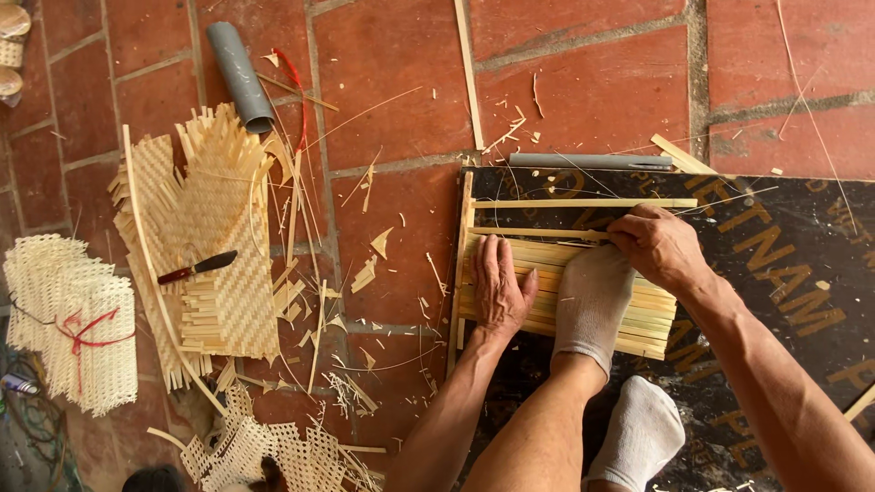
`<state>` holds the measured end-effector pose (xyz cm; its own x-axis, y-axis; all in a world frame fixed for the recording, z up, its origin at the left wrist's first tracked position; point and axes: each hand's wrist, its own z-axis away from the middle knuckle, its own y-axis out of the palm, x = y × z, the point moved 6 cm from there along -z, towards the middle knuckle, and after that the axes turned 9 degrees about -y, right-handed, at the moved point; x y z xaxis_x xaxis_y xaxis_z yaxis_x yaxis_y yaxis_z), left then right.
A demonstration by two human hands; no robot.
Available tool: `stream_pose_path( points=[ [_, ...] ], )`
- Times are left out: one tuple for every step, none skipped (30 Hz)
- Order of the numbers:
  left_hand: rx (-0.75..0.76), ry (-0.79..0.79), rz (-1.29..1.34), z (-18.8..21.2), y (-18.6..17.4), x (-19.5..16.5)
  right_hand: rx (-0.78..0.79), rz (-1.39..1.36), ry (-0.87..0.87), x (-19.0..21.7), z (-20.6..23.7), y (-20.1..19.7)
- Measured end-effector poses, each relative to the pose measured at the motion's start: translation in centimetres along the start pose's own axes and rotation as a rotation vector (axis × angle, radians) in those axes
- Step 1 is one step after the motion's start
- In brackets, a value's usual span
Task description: The person sits on a low stool and weaves thin bamboo strips onto a wooden frame laid on the floor, placing strips one at a time across the frame and pressing them tight using their hands and foot, building up a woven bamboo panel.
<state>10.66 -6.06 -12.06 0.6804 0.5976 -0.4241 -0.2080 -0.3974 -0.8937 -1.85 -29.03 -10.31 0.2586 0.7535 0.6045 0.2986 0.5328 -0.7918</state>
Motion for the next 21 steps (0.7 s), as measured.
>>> stream_pose_path(
  points=[
    [0.026, -0.021, -0.017, 0.0, 0.4, 0.1, -0.011, 0.014, -0.016, 0.2, 0.0, -0.1],
    [0.054, -0.043, -0.037, 0.1, 0.7, 0.2, -0.021, 0.025, -0.032, 0.4, 0.1, -0.2],
    [0.062, -0.048, -0.045, 0.0, 0.9, 0.3, -0.030, 0.037, -0.043, 0.7, 0.0, -0.3],
    [0.070, -0.051, -0.045, -0.1, 1.1, 0.4, -0.028, 0.047, -0.060, 1.0, 0.0, -0.4],
    [0.077, -0.054, -0.041, -0.1, 1.3, 0.4, -0.026, 0.061, -0.076, 1.3, 0.1, -0.5],
    [0.070, -0.046, -0.028, 0.0, 1.3, 0.3, -0.023, 0.075, -0.088, 1.5, 0.2, -0.8],
    [0.060, -0.034, -0.014, 0.0, 1.3, 0.3, -0.043, 0.152, -0.106, 1.6, 0.5, -1.3],
    [0.046, -0.024, -0.002, 0.0, 1.2, 0.3, -0.063, 0.226, -0.129, 1.7, 0.9, -1.8],
    [0.035, -0.026, -0.006, 0.0, 1.2, 0.3, -0.082, 0.295, -0.154, 1.6, 1.5, -2.4],
    [0.025, -0.023, -0.012, 0.2, 1.1, 0.3, -0.103, 0.290, -0.085, 0.9, 2.3, -3.1],
    [0.010, -0.017, -0.015, 0.2, 1.0, 0.2, -0.129, 0.289, -0.018, 0.0, 3.2, -3.9],
    [0.013, -0.022, -0.004, 0.3, 1.0, 0.2, -0.150, 0.280, 0.048, -0.8, 4.3, -4.5],
    [0.019, -0.034, 0.001, 0.4, 1.1, 0.2, -0.145, 0.279, 0.053, -1.2, 5.3, -4.7],
    [0.017, -0.047, 0.002, 0.5, 1.1, 0.3, -0.145, 0.278, 0.050, -1.4, 6.1, -4.8],
    [0.014, -0.038, -0.034, 0.4, 1.2, 0.3, -0.145, 0.274, 0.041, -1.6, 6.7, -4.6],
    [0.014, -0.034, -0.075, 0.4, 1.4, 0.2, -0.144, 0.272, 0.041, -1.7, 7.2, -4.3],
    [0.005, -0.035, -0.126, 0.3, 1.4, 0.3, -0.148, 0.263, 0.029, -1.7, 7.4, -3.8],
    [-0.008, -0.042, -0.145, 0.2, 1.5, 0.4, -0.158, 0.254, 0.009, -1.5, 7.3, -3.3],
    [-0.015, -0.045, -0.161, 0.1, 1.7, 0.3, -0.168, 0.261, 0.007, -1.5, 7.2, -2.9],
    [-0.019, -0.051, -0.176, 0.1, 1.9, 0.3, -0.172, 0.265, 0.006, -1.4, 7.0, -2.5],
    [-0.006, -0.082, -0.159, 0.0, 2.2, 0.4, -0.174, 0.272, 0.009, -1.4, 6.8, -2.3]
  ],
)
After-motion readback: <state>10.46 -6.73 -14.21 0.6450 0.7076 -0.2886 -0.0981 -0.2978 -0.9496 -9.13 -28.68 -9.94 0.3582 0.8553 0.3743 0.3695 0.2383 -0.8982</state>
